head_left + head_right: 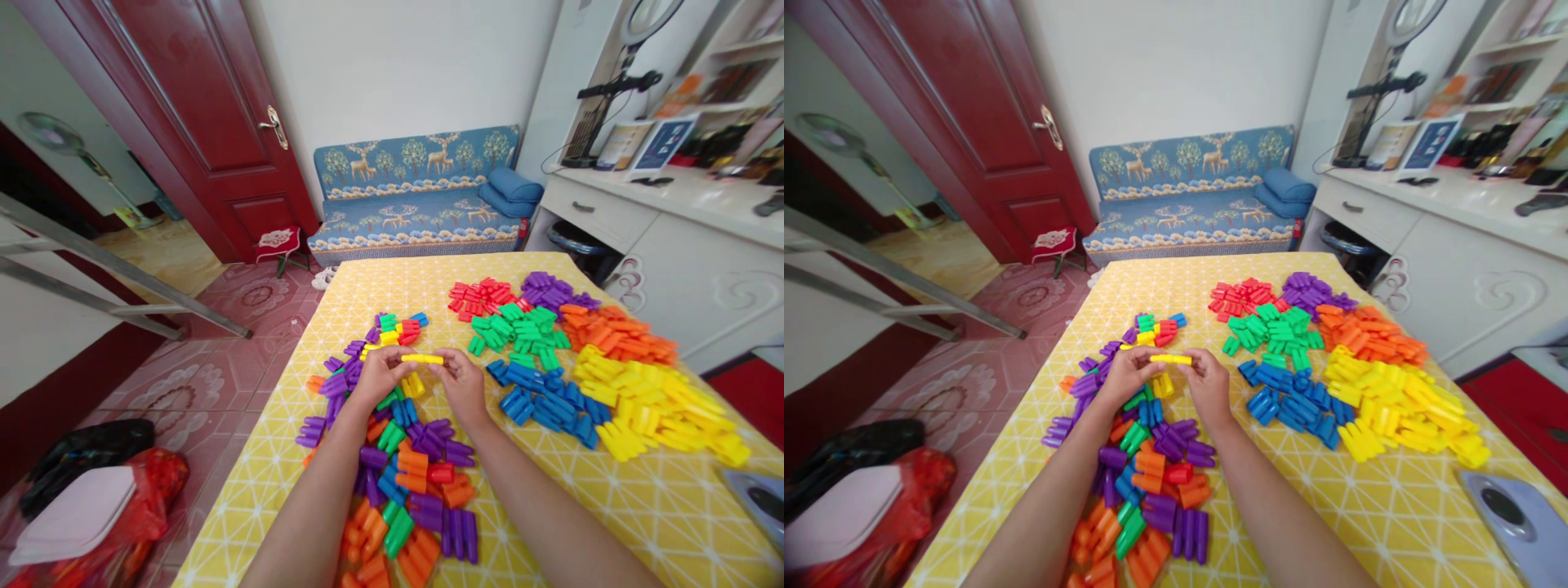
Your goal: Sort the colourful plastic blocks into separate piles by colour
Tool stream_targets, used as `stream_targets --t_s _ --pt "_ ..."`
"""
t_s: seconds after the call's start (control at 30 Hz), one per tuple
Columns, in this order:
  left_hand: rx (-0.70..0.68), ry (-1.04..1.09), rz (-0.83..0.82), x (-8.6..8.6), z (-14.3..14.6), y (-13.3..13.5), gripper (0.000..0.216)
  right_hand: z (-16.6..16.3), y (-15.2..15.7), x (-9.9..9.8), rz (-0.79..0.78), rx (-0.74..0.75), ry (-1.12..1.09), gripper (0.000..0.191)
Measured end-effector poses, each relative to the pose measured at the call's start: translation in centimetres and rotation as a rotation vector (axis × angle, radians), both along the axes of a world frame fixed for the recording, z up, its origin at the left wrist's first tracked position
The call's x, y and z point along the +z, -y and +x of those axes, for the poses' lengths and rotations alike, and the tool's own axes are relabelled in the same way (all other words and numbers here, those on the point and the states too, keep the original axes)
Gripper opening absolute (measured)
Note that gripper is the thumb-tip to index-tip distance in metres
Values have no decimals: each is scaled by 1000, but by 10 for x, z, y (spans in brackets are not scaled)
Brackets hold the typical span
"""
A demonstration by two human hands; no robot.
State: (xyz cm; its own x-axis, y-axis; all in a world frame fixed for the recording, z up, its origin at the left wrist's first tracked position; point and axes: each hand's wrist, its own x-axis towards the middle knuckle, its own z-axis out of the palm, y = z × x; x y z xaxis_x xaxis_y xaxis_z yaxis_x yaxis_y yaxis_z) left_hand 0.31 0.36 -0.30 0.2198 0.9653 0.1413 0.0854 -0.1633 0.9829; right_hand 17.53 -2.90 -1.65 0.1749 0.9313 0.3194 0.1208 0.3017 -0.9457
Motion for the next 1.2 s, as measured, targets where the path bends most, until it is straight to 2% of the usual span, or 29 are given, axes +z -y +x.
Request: stream_targets --t_s 0.1,0.2,0.37,0.53,0.63,0.73,0.93,1.1,1.2 --pt "-5 2 -9 0 -1 1 31 -1 1 -2 62 -40 120 17" --pt "-19 15 -18 4 -1 3 33 0 2 -3 73 -46 201 18" --pt "-42 31 -4 10 -1 5 33 1 4 3 12 19 282 22" --pt "-45 -70 131 14 0 7 27 3 3 6 -24 3 425 37" --pt "-46 -149 224 17 -1 8 24 5 2 4 -73 28 396 45" --pt "-46 -206 264 18 -1 9 24 4 2 3 -77 37 384 44" --pt "38 -384 251 16 -2 7 35 -2 3 7 40 84 286 17" --pt "131 -373 237 15 -3 6 47 -2 2 4 7 -17 244 19" --pt "127 -365 228 17 -3 7 49 -1 1 -1 -14 -90 274 22"
